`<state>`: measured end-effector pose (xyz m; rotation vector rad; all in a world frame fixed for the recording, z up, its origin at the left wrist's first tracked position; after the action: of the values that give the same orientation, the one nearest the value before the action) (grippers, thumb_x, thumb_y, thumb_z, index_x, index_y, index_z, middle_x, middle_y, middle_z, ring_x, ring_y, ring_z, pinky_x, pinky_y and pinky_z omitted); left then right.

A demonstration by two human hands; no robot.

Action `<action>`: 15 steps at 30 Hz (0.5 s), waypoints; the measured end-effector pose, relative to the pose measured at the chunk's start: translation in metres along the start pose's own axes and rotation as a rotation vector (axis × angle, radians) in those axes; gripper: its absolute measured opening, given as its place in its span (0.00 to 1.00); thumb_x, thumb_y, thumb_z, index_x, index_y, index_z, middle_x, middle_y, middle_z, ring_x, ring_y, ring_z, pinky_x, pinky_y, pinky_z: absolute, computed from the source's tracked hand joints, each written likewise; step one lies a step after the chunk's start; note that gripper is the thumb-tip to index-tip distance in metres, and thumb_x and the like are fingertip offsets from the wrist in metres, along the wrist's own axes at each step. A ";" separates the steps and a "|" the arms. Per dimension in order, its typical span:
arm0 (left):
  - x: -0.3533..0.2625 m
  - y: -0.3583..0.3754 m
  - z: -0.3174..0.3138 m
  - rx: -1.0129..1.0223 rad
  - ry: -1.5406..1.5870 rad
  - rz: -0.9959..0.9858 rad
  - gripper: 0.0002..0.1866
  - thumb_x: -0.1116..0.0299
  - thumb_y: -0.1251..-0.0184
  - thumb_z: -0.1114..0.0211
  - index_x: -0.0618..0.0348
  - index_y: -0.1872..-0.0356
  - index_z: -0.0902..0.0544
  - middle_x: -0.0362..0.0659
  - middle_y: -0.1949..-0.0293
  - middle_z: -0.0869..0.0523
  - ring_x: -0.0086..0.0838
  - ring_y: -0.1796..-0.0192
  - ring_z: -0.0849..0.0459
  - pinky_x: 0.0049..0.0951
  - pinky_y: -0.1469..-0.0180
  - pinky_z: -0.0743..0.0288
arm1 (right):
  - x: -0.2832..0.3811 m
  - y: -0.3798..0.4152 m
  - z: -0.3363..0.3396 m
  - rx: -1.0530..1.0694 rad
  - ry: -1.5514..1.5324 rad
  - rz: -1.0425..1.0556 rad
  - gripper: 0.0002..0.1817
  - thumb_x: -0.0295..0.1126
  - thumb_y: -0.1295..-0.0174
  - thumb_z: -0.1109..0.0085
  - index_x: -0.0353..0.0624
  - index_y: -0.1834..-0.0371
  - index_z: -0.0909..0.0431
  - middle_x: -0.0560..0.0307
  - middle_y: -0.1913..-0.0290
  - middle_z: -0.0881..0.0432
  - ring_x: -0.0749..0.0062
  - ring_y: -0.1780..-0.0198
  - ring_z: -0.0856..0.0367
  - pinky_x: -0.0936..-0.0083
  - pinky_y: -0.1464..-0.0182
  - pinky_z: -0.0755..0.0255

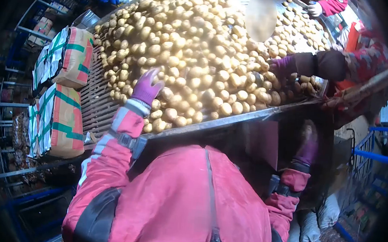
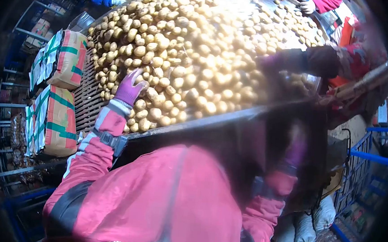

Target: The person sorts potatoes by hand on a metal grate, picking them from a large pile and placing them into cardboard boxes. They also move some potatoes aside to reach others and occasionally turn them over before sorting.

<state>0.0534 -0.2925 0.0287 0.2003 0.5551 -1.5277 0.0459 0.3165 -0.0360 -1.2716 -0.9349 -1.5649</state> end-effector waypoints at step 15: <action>0.093 0.101 0.011 0.188 -0.325 0.110 0.26 0.63 0.35 0.35 0.55 0.35 0.21 0.50 0.26 0.30 0.47 0.24 0.35 0.47 0.24 0.41 | 0.091 0.036 -0.398 0.886 0.038 0.136 0.17 0.32 0.31 0.40 0.41 0.40 0.18 0.56 0.49 0.13 0.75 0.49 0.17 0.76 0.47 0.23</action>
<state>0.1493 -0.3747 -0.0263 0.1202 0.1407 -1.4673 -0.0518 -0.0811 -0.0211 -0.6430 -1.2822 -0.8740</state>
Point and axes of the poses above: each hand's wrist, its own y-axis away from the middle knuckle, its own z-axis out of the back of the hand, x = y × z, the point moved 3 cm from there along -y, towards the middle knuckle
